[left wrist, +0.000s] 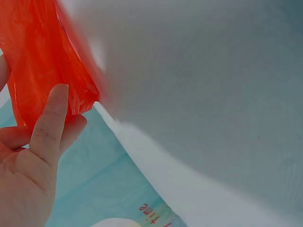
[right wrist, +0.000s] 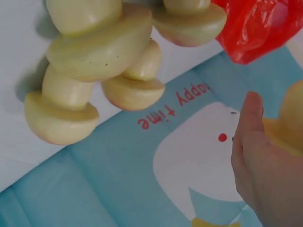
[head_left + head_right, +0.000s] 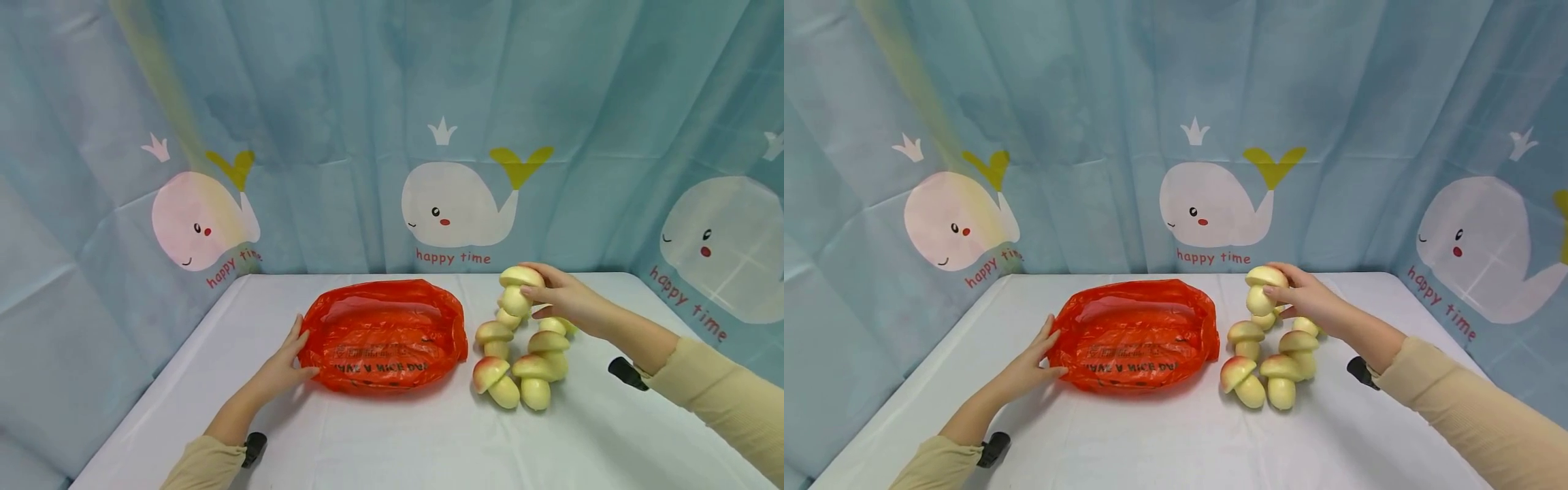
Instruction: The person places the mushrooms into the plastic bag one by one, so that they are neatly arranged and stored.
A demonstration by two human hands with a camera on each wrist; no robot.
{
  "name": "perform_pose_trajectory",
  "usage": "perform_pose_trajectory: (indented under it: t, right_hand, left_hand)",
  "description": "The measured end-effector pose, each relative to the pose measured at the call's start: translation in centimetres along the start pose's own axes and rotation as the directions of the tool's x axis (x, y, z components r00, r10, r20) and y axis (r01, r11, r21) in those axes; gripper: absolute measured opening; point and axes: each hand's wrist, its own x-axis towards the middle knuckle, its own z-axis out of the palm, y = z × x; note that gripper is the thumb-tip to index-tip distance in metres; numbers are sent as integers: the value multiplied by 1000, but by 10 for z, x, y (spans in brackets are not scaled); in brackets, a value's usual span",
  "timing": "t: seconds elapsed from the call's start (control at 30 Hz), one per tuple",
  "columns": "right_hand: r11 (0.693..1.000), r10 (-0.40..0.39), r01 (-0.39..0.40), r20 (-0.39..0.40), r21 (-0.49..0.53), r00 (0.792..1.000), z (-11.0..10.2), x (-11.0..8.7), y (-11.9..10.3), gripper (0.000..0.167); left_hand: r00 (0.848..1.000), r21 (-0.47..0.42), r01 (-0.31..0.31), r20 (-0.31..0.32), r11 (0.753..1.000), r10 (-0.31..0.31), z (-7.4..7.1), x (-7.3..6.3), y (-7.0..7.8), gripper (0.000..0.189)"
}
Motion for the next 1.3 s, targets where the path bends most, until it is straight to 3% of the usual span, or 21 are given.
perform_pose_trajectory:
  t: [0.43,0.87,1.3]
  right_hand:
    - [1000,13,-13,53,-9,999,25,25,-21,69]
    - [1000,28,-27,38,-15,999,48,49,-43,65]
    - [991,93,-98,62,88,994,75,70,-59,68]
  left_hand:
    - [1000,16,-18,-9,1000,18,-2,-1,1,80]
    - [1000,6,-13,4,1000,13,0,1,0,82]
    - [1000,6,-26,1,1000,26,-1,0,0,82]
